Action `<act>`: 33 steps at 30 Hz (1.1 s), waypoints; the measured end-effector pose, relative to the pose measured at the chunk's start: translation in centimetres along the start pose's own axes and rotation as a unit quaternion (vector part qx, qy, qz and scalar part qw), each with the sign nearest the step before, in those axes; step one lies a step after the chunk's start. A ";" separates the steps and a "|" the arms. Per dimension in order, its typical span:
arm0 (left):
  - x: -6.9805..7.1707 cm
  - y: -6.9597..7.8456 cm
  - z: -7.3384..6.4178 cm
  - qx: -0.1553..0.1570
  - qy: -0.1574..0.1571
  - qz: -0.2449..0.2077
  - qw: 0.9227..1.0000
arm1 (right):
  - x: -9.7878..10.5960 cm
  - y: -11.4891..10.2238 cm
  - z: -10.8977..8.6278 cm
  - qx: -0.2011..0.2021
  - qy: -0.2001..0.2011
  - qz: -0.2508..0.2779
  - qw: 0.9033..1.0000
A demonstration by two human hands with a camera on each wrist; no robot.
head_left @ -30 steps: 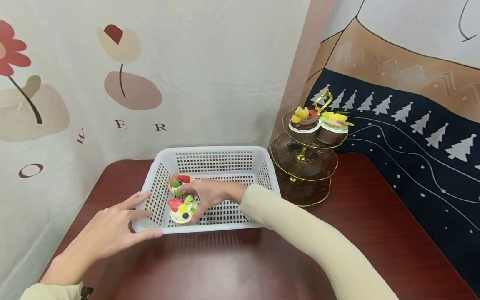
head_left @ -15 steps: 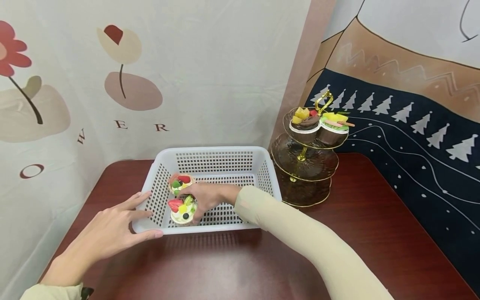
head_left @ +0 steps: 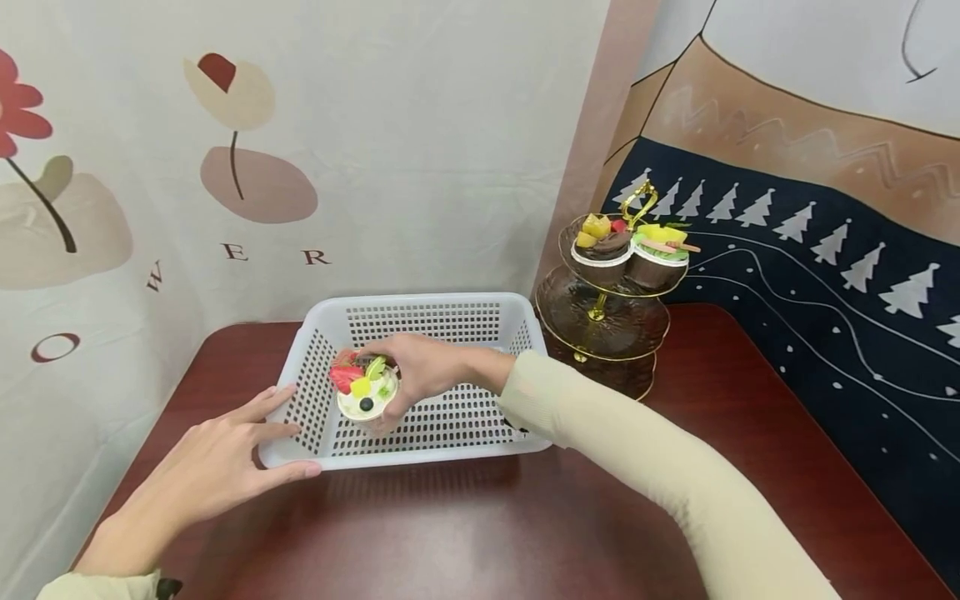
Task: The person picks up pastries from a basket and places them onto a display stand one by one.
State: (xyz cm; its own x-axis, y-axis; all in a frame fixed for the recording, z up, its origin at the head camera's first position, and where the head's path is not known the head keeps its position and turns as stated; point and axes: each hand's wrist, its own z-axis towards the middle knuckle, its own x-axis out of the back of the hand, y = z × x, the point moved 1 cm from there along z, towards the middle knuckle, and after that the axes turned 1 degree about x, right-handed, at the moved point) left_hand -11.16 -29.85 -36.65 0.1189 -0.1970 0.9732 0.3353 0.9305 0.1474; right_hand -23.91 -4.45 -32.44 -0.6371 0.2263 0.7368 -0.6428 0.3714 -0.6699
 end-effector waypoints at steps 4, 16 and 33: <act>0.0 0.0 0.0 -0.005 0.004 0.002 1.000 | 1.4 -0.4 -2.0 -0.002 0.037 -0.009 0.999; -0.1 -0.1 -0.1 -0.003 0.006 0.000 1.000 | 4.0 2.0 -10.0 -0.028 0.204 -0.010 0.979; -0.1 0.0 -0.2 -0.004 0.011 0.003 1.000 | 5.3 5.2 -18.4 -0.101 0.295 -0.008 0.950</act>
State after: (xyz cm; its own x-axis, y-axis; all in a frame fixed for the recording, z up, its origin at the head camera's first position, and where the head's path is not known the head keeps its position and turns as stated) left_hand -11.03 -29.90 -36.79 0.1413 -0.1982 0.9699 0.3417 0.9293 0.1401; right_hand -22.82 15.24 -30.35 -0.2402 0.6633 0.7088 -0.5171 0.5305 -0.6717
